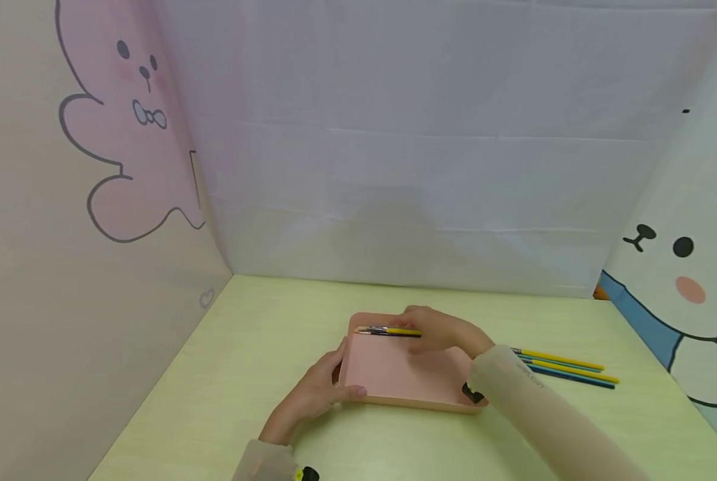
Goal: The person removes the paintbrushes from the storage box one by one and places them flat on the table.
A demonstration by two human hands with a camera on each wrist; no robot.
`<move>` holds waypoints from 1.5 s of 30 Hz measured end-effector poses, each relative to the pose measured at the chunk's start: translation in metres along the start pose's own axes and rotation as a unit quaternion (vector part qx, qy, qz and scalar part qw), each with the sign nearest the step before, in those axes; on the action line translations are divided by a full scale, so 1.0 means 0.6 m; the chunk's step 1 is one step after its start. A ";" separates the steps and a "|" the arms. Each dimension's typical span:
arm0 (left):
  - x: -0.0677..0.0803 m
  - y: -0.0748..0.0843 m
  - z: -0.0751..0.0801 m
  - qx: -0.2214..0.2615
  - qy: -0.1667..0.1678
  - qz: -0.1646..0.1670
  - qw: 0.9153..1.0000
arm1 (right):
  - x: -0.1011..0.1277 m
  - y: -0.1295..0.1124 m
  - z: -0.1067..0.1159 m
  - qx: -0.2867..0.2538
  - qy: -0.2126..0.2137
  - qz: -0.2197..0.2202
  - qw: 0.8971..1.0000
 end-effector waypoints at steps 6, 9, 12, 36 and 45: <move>0.000 -0.001 -0.001 0.000 0.000 0.005 1.000 | -0.021 0.003 -0.011 0.015 -0.022 -0.012 1.000; 0.000 -0.002 -0.001 0.001 0.000 0.008 1.000 | -0.026 0.005 -0.014 0.005 -0.028 -0.039 0.999; 0.001 -0.003 0.000 0.001 0.003 0.011 1.000 | -0.027 0.002 -0.017 -0.008 -0.033 -0.054 0.998; 0.002 -0.003 -0.001 -0.002 0.006 0.025 1.000 | -0.043 -0.014 -0.026 0.009 -0.039 -0.089 0.995; 0.001 -0.003 -0.002 0.006 0.008 0.026 1.000 | -0.040 -0.014 -0.027 -0.004 -0.042 -0.089 0.995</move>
Point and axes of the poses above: each hand's wrist, its own x-axis away from the middle knuckle, its own z-axis out of the back of the hand, y = z × x, the point moved 4 cm from there along -x, towards the middle knuckle, and after that the axes turned 14 degrees about -y, right-handed, at the moved point
